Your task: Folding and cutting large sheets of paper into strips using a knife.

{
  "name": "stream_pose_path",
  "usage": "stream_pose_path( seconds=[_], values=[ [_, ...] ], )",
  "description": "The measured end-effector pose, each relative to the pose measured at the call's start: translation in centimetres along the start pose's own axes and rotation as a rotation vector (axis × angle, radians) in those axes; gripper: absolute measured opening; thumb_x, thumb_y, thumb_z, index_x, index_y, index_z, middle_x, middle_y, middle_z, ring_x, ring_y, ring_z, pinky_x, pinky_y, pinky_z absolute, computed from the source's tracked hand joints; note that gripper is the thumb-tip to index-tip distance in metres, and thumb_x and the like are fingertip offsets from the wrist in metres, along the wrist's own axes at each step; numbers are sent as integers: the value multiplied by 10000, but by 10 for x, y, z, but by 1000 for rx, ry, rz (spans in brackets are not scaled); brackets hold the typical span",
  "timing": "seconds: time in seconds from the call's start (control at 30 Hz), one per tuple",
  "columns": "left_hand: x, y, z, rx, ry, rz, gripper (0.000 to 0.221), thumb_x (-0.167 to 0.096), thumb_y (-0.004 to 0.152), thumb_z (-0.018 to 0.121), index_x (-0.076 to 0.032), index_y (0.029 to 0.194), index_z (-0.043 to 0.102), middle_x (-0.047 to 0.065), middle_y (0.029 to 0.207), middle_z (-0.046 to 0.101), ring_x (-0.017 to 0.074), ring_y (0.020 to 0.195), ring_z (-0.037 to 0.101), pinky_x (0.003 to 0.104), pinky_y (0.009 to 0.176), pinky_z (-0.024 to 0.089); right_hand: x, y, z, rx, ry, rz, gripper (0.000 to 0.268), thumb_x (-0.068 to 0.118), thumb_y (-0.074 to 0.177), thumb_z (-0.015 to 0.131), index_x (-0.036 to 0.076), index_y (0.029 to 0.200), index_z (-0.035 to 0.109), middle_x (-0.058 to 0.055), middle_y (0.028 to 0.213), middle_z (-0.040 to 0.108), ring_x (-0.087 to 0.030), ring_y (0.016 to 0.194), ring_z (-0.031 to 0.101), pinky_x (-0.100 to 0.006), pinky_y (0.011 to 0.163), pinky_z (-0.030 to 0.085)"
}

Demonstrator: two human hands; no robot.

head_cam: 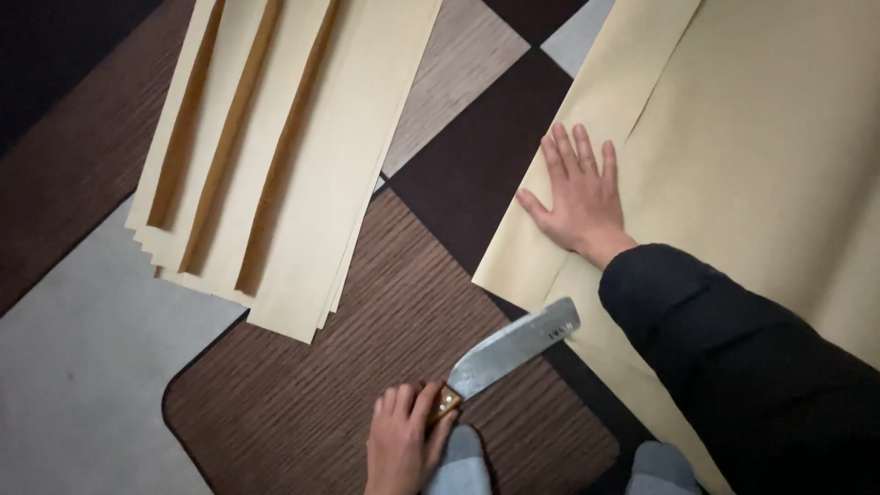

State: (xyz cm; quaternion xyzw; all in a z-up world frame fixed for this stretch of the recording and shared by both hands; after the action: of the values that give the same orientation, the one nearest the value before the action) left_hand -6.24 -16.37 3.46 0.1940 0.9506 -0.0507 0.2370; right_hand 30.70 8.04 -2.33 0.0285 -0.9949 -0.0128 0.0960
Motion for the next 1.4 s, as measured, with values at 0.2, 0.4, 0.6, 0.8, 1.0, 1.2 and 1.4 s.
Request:
stream_pose_path(
  seconds=[0.2, 0.4, 0.6, 0.8, 1.0, 1.2, 1.4],
  values=[
    [-2, 4, -13, 51, -57, 90, 529, -350, 995, 826, -66, 1421, 694, 108, 1217, 669, 286, 962, 628, 409, 868, 522, 3, -2, 0, -3, -1, 11, 969, 671, 1117, 408, -15, 1796, 322, -184, 1922, 202, -372, 1768, 76, -667, 1363, 3],
    [5, 4, -14, 75, -114, 85, 489, -329, 982, 817, -81, 1392, 715, 92, 1274, 712, 282, 990, 651, 401, 868, 522, 5, -4, -2, -6, 28, 21, 969, 662, 1102, 429, -12, 1790, 323, -177, 1920, 209, -356, 1772, 67, -661, 1367, -10],
    [6, -4, -5, 39, -103, -11, 486, -335, 969, 827, -105, 1386, 728, 99, 1152, 658, 291, 938, 633, 409, 843, 537, 2, -3, 4, 11, 6, 14, 970, 667, 1113, 412, -12, 1797, 305, -180, 1926, 174, -368, 1768, 53, -680, 1359, 1],
    [-4, -6, 5, -55, -122, -154, 447, -316, 950, 828, -109, 1335, 735, 79, 1168, 672, 287, 979, 644, 412, 864, 542, 3, -1, 0, 27, -1, 14, 974, 673, 1124, 387, -18, 1804, 289, -170, 1933, 140, -361, 1769, 19, -663, 1364, -18],
    [-34, 20, 8, -172, -65, -181, 403, -282, 978, 806, -82, 1313, 704, 105, 1146, 653, 306, 981, 643, 423, 872, 537, 2, -2, 0, 60, 42, 26, 979, 681, 1117, 367, 13, 1820, 232, -141, 1939, 94, -326, 1770, -29, -643, 1377, -74],
    [-44, 46, 14, -191, -5, -207, 391, -277, 1041, 762, -33, 1339, 691, 113, 1129, 619, 280, 974, 608, 407, 853, 502, 1, 0, 1, 64, 32, 24, 982, 667, 1110, 378, -6, 1813, 245, -168, 1935, 115, -328, 1772, -29, -641, 1376, -68],
    [-36, 40, 17, -158, 4, -273, 425, -289, 1056, 749, -20, 1378, 679, 122, 1205, 636, 281, 1019, 619, 414, 884, 499, 1, 0, 2, 57, 21, 14, 989, 674, 1111, 381, -17, 1808, 261, -175, 1936, 114, -335, 1771, -44, -656, 1371, -58]
  ],
)
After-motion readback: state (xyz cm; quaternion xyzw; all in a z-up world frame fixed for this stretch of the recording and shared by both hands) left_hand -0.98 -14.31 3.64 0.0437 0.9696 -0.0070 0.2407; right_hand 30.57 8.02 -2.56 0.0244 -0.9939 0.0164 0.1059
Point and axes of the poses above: each hand's wrist, its own y-axis towards the middle knuckle, its own z-axis out of the palm, x = y × z, the point moved 4 cm from there along y, towards the middle knuckle
